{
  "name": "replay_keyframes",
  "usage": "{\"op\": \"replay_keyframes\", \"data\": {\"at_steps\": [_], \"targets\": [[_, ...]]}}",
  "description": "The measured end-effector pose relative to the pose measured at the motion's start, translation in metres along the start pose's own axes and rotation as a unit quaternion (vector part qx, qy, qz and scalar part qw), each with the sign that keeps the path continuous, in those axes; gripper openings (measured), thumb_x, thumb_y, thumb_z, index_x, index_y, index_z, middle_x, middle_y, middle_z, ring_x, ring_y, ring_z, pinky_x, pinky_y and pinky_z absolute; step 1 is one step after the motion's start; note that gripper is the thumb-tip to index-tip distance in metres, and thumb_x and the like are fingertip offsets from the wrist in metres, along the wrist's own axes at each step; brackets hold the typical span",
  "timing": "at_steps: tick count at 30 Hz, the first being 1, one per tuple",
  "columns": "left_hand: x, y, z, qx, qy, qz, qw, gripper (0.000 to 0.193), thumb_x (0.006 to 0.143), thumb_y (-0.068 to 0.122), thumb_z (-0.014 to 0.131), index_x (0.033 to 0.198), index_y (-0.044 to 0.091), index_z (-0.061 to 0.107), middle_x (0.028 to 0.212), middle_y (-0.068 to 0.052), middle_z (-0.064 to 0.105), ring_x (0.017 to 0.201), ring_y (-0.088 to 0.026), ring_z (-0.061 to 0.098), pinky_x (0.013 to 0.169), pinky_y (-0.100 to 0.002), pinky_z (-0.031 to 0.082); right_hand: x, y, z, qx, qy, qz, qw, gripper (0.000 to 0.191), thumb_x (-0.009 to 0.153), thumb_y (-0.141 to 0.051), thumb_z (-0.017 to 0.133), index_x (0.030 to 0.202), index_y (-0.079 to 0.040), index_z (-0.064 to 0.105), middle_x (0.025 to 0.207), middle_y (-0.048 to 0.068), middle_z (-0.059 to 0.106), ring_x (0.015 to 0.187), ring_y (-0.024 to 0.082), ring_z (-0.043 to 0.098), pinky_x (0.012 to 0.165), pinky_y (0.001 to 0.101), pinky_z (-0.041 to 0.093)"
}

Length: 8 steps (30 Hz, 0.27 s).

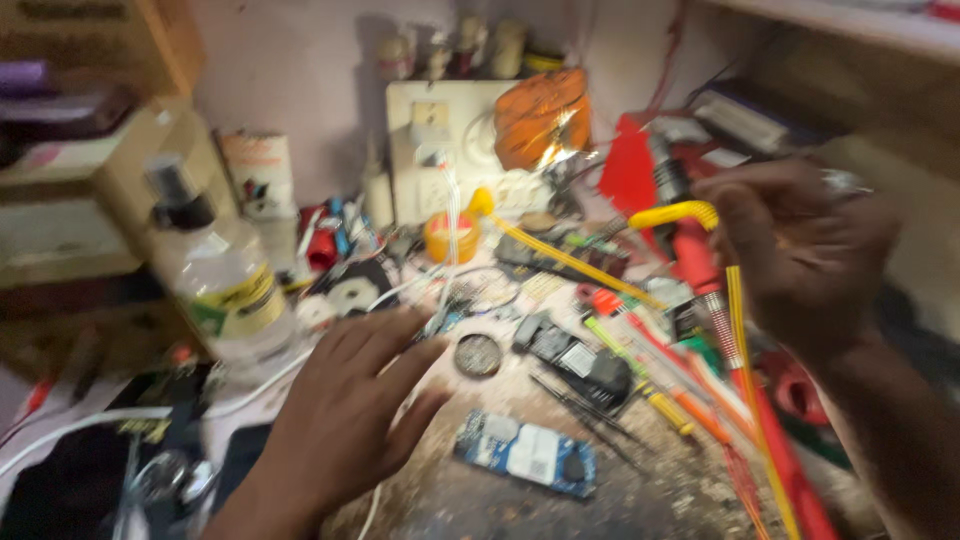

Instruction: The person picks up a feature phone from a cluttered repair bench, presses its keys and checks its screen, then removes the back cover and battery. They unscrew the casing with a screwdriver, pry the housing apart, and use tweezers to lift out the internal board, holding the exposed circuit board at the end.

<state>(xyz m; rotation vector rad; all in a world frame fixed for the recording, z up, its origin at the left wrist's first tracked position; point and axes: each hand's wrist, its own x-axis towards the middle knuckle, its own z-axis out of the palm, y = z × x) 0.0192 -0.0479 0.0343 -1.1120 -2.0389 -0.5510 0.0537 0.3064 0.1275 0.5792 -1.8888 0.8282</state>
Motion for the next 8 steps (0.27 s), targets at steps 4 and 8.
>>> {"op": "replay_keyframes", "data": {"at_steps": [4, 8], "targets": [[-0.01, -0.016, 0.024, -0.008, 0.003, 0.015, 1.0, 0.044, 0.082, 0.033, 0.075, 0.117, 0.008, 0.069, 0.131, -0.015, 0.063, 0.121, -0.034, 0.058, 0.101, -0.048, 0.043, 0.032, -0.001, -0.007, -0.201, -0.168, 0.066, 0.963, 0.013, 0.094, -0.015, 0.072, 0.102, -0.008, 0.079, 0.063, 0.006, 0.07, 0.051, 0.013, 0.061, 0.049, 0.031, 0.049], [-0.02, -0.061, 0.063, 0.025, 0.039, 0.061, 0.997, 0.049, 0.082, 0.046, 0.076, 0.119, 0.016, 0.069, 0.134, -0.014, 0.061, 0.123, -0.028, 0.056, 0.104, -0.045, 0.039, 0.04, 0.006, -0.004, -0.242, -0.233, -0.084, 0.938, 0.015, 0.089, -0.026, 0.076, 0.094, -0.013, 0.079, 0.083, 0.008, 0.079, 0.071, 0.019, 0.076, 0.063, 0.0345, 0.059]]}}
